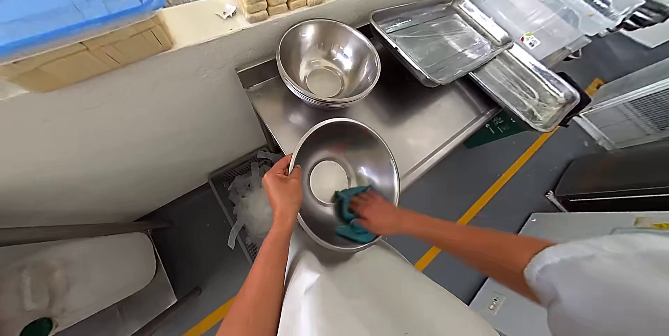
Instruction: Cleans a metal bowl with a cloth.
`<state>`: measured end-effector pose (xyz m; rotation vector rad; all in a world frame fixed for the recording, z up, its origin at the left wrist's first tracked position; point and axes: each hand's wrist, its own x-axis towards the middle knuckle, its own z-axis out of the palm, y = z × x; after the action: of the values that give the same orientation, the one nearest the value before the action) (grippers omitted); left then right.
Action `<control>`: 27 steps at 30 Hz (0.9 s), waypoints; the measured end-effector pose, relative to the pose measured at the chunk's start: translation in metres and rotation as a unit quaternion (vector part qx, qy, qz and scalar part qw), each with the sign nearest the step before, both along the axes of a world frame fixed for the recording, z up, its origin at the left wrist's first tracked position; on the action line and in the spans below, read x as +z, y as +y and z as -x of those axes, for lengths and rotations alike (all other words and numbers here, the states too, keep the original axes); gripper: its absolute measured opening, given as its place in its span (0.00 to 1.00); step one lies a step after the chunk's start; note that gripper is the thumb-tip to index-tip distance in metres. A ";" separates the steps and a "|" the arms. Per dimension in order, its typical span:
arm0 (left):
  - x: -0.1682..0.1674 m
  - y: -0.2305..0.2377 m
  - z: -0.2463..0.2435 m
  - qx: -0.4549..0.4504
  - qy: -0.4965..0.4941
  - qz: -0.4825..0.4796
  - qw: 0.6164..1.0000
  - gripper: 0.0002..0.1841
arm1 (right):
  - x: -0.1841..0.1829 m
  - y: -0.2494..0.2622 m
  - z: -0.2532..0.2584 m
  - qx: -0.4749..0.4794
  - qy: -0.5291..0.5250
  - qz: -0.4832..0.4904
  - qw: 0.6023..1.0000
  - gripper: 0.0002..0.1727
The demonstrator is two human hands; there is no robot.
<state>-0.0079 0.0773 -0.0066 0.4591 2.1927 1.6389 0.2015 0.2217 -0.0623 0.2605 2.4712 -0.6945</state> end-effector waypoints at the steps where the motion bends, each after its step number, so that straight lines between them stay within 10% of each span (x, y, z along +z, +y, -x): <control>1: -0.004 0.002 -0.003 -0.001 0.005 -0.008 1.000 0.11 | 0.005 -0.031 0.012 -0.060 0.012 0.126 0.990 0.28; 8: -0.015 -0.023 0.022 0.072 -0.074 -0.065 0.993 0.15 | 0.070 -0.078 0.046 -0.437 0.133 0.531 0.714 0.15; 14: 0.002 -0.067 0.049 0.206 -0.167 -0.135 0.955 0.15 | 0.134 -0.009 -0.006 -0.666 0.284 0.551 0.416 0.22; 21: 0.049 -0.075 0.050 0.197 -0.181 -0.197 0.943 0.15 | 0.163 0.032 0.028 -0.596 0.459 0.479 0.453 0.21; 27: 0.061 -0.065 0.037 0.146 -0.207 -0.211 0.944 0.18 | 0.114 0.046 0.078 -0.564 0.447 0.486 0.496 0.23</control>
<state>-0.0447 0.0127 0.0540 -0.1142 1.6581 2.1424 0.1232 0.2673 0.0519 1.3338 1.6849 -3.2610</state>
